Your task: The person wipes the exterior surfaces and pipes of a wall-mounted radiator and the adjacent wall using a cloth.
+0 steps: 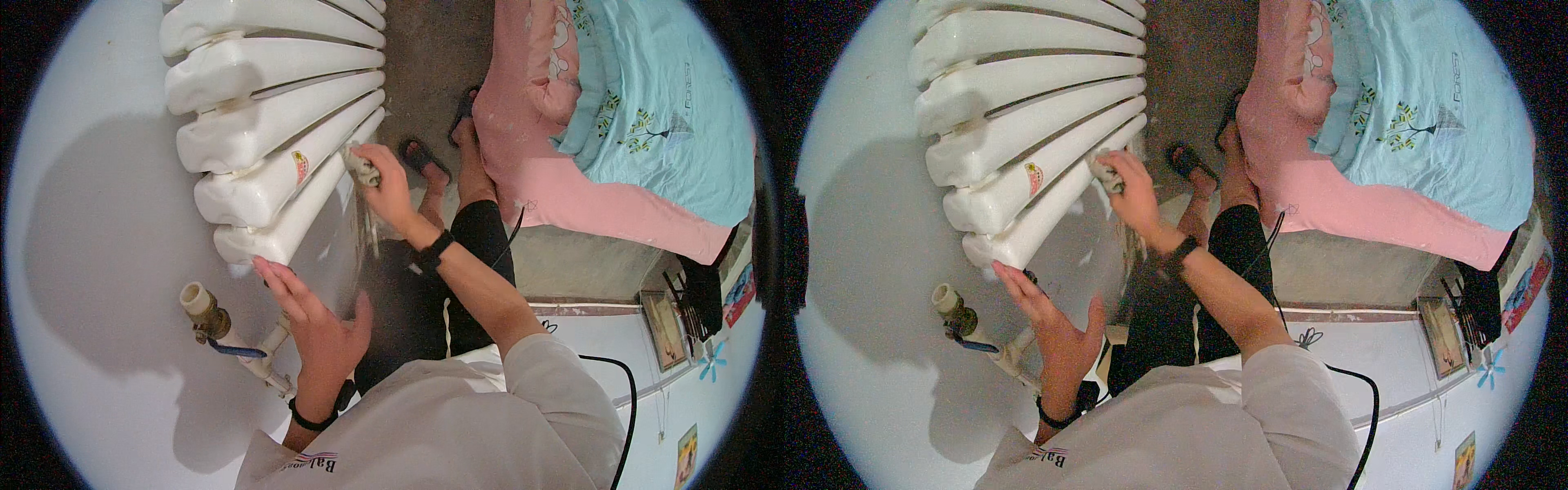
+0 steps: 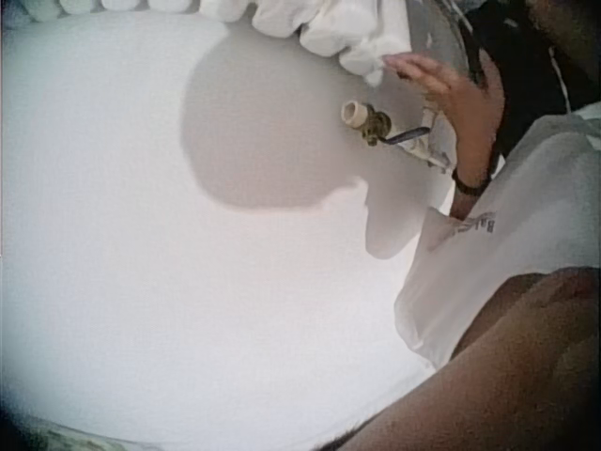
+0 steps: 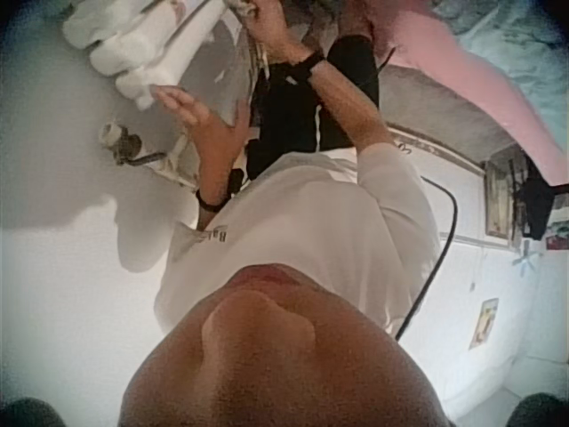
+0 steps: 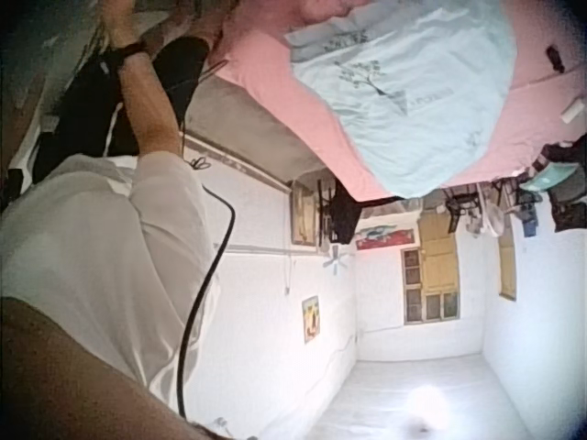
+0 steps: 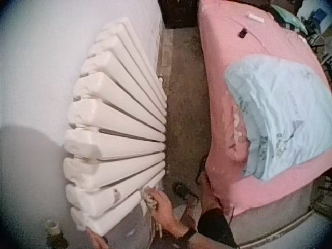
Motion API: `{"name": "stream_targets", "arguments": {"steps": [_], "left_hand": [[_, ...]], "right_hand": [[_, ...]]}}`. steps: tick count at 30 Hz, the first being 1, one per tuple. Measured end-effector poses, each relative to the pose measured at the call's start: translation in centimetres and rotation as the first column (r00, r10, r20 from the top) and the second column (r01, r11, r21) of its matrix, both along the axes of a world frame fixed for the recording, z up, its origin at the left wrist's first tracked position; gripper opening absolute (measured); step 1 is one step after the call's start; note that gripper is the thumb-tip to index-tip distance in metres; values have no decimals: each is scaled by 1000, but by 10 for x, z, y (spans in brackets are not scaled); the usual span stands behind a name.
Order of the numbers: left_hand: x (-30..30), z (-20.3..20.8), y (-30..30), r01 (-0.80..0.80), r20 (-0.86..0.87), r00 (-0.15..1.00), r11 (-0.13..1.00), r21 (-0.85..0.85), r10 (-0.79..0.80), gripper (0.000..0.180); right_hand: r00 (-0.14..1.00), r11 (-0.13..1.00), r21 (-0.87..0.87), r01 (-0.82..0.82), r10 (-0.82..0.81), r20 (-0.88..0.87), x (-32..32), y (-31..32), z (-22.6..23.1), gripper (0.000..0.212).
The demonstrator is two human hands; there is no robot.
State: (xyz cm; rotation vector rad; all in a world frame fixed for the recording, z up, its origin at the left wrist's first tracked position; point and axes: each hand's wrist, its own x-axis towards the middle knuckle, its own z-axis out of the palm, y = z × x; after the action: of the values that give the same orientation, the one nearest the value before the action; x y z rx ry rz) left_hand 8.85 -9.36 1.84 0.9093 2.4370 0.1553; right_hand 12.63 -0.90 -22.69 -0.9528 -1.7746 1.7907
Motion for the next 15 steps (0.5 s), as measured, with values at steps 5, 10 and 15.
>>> {"name": "stream_targets", "arguments": {"steps": [5, 10, 15], "left_hand": [[-1, 0, -3, -7, 25, 1000, 1000, -5, 7, 112], [0, 0, -3, 0, 10, 1000, 1000, -20, 0, 112], [-1, 1, -2, 11, 22, 1000, 999, -32, -11, 112]], "right_hand": [[993, 991, -103, 84, -74, 97, -8, 3, -70, 37], [974, 977, -185, 103, -61, 220, -13, 8, -125, 36], [964, 987, -148, 70, -29, 265, -16, 13, -125, 35]]}}
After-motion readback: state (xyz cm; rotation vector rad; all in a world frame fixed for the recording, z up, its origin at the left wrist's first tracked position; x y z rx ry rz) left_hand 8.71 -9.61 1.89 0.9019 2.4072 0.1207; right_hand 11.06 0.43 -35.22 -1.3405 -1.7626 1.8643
